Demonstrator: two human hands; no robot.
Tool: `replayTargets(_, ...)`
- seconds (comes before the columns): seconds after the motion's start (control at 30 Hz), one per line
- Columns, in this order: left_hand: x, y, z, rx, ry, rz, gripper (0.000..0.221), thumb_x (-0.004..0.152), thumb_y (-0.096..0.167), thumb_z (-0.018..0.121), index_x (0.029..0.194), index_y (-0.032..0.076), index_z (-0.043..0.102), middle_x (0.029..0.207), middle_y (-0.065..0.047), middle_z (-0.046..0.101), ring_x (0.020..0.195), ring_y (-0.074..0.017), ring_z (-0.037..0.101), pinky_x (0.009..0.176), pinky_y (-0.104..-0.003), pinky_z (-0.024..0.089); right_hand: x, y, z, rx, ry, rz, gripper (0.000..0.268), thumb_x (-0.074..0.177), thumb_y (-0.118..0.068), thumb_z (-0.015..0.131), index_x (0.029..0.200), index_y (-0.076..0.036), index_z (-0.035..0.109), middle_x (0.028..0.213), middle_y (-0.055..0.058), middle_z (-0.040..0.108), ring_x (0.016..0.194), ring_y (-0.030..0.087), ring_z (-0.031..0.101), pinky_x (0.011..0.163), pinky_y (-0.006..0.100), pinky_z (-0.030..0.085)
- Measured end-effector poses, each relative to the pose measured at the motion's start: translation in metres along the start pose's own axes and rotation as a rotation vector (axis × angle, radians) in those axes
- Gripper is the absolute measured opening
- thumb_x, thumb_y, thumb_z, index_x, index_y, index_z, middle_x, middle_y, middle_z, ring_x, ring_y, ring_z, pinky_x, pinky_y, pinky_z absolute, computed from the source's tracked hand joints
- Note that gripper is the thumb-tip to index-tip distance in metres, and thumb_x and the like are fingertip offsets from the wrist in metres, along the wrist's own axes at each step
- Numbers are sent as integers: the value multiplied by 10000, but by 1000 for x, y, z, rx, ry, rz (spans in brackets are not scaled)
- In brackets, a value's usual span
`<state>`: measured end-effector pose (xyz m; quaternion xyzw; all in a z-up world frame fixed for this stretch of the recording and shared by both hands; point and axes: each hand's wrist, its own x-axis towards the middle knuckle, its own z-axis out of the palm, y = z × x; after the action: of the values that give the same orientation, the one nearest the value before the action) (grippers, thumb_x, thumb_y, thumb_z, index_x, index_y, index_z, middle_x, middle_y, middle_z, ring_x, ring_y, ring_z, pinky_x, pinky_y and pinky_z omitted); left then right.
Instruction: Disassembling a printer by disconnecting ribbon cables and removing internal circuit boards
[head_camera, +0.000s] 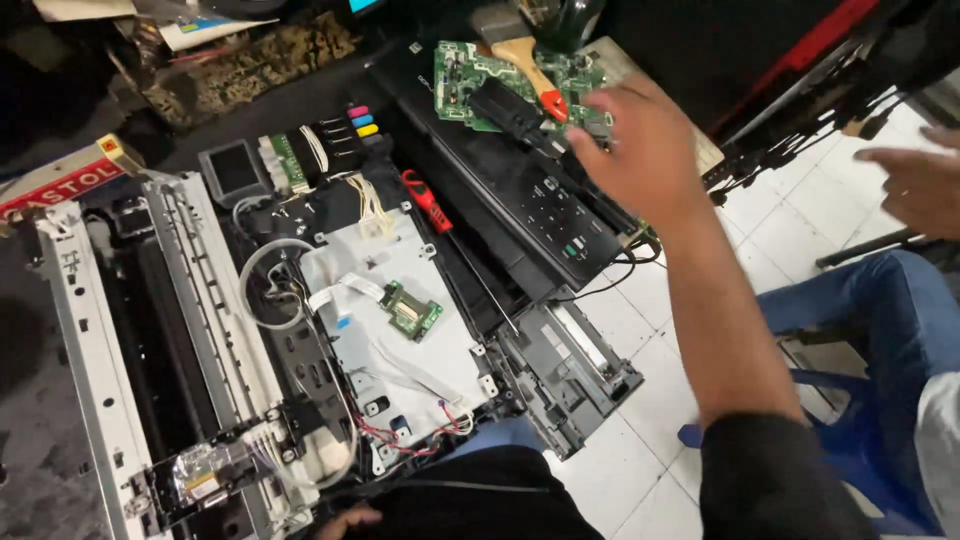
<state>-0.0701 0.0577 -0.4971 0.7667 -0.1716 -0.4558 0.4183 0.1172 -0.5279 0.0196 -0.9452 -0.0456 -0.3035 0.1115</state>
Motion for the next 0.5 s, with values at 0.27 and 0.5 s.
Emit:
replayTargets(0.27,-12,26,-13,4,476,417,329,816,333,728,1086,219,877,1080,65,872,940,-86,815,931,-254,600,70,40,69,-285,-334,180,639,1061,-258,713,574,-179,307,477,-12,257,429,171,249,423,322,251)
replayTargets(0.5,-49,78,-10,-462,361,132,367,866,153,714,1198,71,848,1174,-76,890,1151,-163,776,1074,-288,503,76,52,87,-351,-353,210,427,960,-370,705,631,-119,600,549,44,511,483,247,539,388,392,391)
